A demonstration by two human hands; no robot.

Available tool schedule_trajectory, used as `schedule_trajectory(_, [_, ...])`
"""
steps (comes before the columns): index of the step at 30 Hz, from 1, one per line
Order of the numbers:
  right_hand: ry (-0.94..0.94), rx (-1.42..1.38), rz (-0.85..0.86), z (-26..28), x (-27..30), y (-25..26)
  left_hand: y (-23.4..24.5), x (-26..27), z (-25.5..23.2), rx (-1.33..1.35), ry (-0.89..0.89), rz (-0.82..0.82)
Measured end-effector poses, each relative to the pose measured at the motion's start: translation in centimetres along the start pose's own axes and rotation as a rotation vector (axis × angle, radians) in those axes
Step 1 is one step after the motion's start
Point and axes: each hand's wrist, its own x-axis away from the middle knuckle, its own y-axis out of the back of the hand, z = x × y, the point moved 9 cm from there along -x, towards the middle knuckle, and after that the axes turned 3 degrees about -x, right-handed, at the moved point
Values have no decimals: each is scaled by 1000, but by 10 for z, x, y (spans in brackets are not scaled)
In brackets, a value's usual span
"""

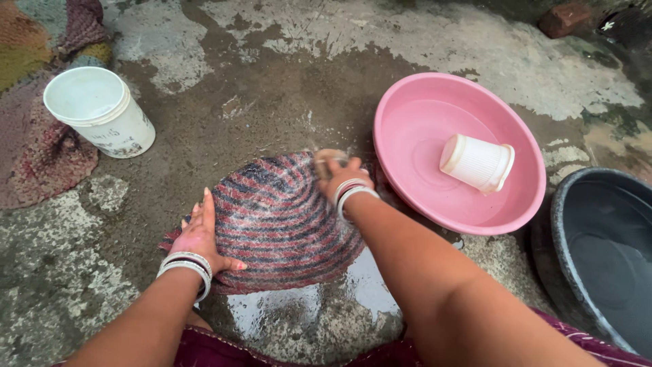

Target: The person washes a small mat by hand on a stone floor, first scrubbing it with a brush and soap, then pouring water from a mug, and finally rinsing it in a basin of water.

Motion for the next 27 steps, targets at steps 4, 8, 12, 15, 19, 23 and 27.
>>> schedule_trajectory(4, [170, 368, 3, 54, 21, -25, -1, -1, 1, 34, -4, -24])
schedule_trajectory(8, [518, 139, 9, 154, 91, -87, -1, 1, 13, 173, -22, -142])
schedule_trajectory(12, [726, 279, 101, 160, 85, -89, 6, 17, 19, -177, 45, -249])
schedule_trajectory(15, [113, -105, -15, 69, 10, -28, 4, 15, 22, -174, 96, -72])
schedule_trajectory(19, [-70, 8, 4, 20, -21, -13, 3, 13, 20, -218, 76, -26])
schedule_trajectory(23, [257, 76, -48, 120, 11, -66, -1, 11, 23, -244, 85, -8])
schedule_trajectory(27, [623, 208, 41, 184, 68, -92, -3, 10, 22, -250, 76, -23])
